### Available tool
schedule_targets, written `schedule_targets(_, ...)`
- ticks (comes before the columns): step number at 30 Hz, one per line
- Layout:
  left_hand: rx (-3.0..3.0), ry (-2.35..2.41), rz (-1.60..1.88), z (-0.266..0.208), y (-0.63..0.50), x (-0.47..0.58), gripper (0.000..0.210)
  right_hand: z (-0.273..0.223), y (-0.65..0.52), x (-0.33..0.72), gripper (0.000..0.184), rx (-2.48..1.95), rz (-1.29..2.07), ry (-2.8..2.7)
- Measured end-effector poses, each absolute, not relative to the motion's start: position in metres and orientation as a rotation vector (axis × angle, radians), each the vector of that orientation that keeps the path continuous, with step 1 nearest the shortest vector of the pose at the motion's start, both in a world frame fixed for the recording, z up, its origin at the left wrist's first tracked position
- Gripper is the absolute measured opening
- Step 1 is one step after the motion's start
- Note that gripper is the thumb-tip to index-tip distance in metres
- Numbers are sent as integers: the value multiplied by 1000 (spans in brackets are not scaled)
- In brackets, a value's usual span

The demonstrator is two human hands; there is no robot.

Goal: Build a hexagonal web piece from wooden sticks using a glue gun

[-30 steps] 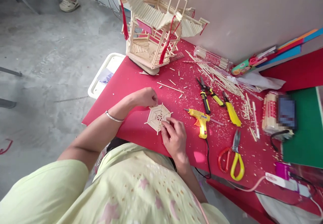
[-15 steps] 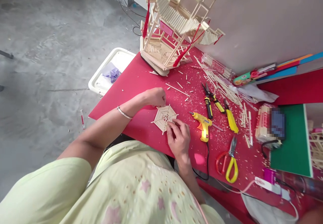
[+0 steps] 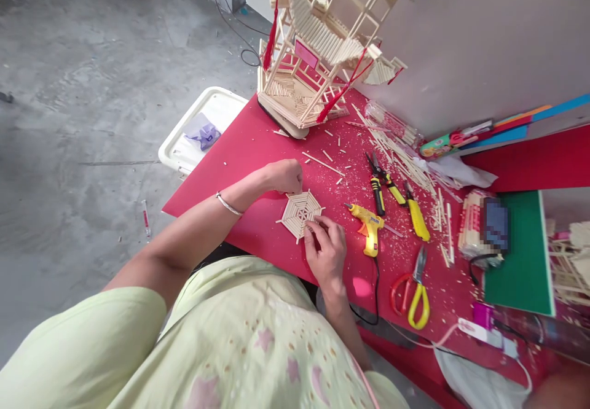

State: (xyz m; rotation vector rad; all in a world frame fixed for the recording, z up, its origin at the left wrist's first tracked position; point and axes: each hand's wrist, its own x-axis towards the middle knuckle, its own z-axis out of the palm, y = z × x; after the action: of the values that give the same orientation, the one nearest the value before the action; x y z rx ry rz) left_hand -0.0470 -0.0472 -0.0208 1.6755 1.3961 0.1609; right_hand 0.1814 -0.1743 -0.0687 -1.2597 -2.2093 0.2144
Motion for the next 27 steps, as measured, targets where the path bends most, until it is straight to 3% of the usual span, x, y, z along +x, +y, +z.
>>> schedule_targets(8, 1638, 1397, 167, -9, -52, -46, 8, -69, -175, 181, 21, -1269, 230, -2206)
schedule_targets(27, 1555, 1366, 238, -9, -53, -49, 10, -66, -174, 181, 21, -1265, 268, -2189)
